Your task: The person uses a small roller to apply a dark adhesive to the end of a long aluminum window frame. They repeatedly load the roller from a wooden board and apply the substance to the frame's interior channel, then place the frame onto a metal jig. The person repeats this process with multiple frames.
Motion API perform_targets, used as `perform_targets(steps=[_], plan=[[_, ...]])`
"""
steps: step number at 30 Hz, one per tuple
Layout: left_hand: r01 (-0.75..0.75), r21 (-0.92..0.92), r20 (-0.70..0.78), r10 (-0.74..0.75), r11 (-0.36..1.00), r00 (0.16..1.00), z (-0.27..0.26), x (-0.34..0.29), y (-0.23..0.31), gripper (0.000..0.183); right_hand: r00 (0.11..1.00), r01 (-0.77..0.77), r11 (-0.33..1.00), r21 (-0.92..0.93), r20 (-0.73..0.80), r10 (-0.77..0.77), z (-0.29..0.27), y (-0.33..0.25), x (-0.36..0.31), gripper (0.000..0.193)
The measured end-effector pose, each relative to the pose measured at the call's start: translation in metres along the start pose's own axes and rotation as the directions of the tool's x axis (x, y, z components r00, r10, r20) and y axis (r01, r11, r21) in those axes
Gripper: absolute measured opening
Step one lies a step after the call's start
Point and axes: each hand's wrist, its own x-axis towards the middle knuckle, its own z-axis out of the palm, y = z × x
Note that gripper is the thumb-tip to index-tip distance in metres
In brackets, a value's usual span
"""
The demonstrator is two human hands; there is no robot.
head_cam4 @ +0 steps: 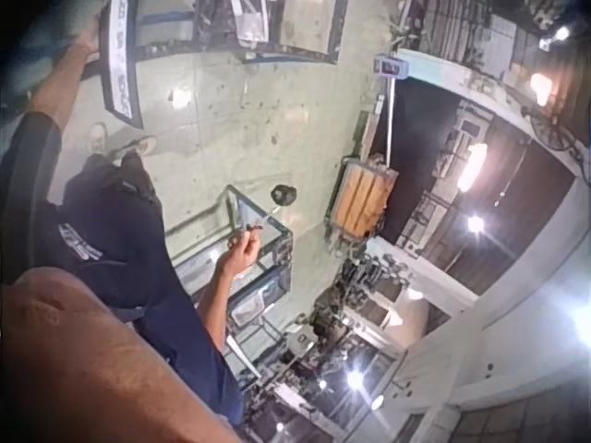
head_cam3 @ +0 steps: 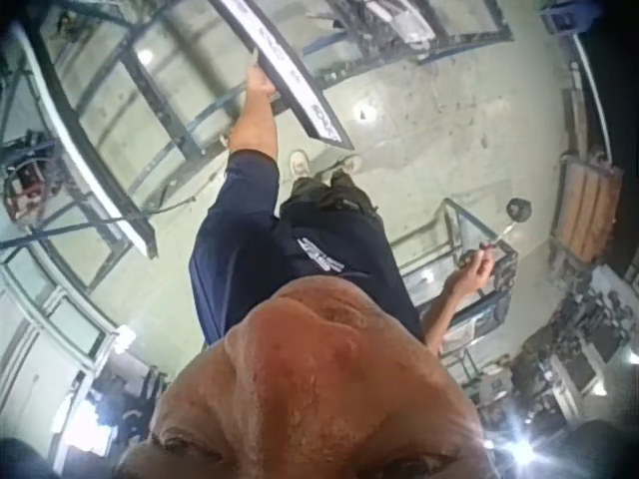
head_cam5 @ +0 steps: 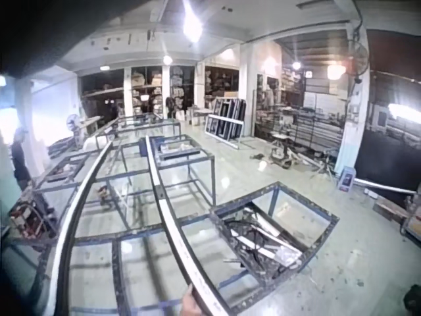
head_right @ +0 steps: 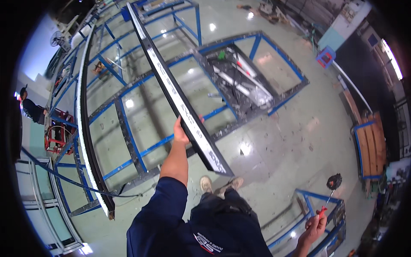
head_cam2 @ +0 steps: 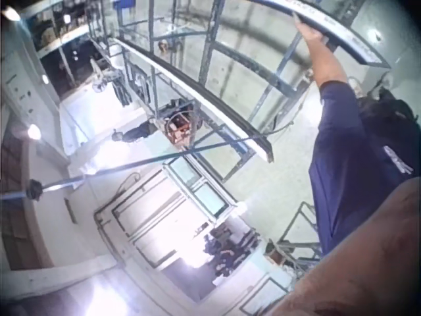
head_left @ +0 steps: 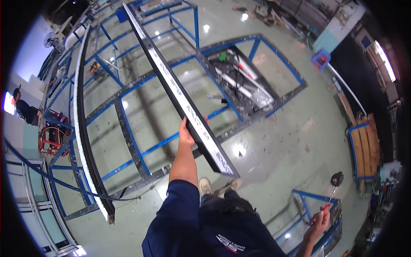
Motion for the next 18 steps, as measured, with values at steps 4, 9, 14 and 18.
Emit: perform_targets(steps=[4, 9, 14, 18], plan=[[0.023, 0.016, -0.022, -0.023, 1.0, 1.0, -0.006, 0.008, -0.001, 0.067, 0.997, -0.071, 0.997, 0.02, 0.009, 0.071, 0.021, 0.003, -0.007, 0.024], [0.111, 0.154, 0.036, -0.117, 0.982, 0.992, -0.009, 0.021, -0.006, 0.073, 0.981, -0.125, 0.992, -0.016, 0.15, 0.126, 0.041, 0.006, -0.014, 0.031], [0.039, 0.246, -0.085, -0.018, 0.968, 0.996, -0.004, 0.016, 0.017, 0.06, 0.924, -0.126, 0.991, -0.038, 0.358, 0.132, 0.081, 0.005, 0.005, 0.027], [0.057, 0.438, -0.325, 0.099, 0.897, 0.94, 0.035, 0.043, -0.006, 0.047, 0.905, -0.086, 0.982, -0.17, 0.4, 0.149, 0.096, 0.019, 0.001, 0.028]])
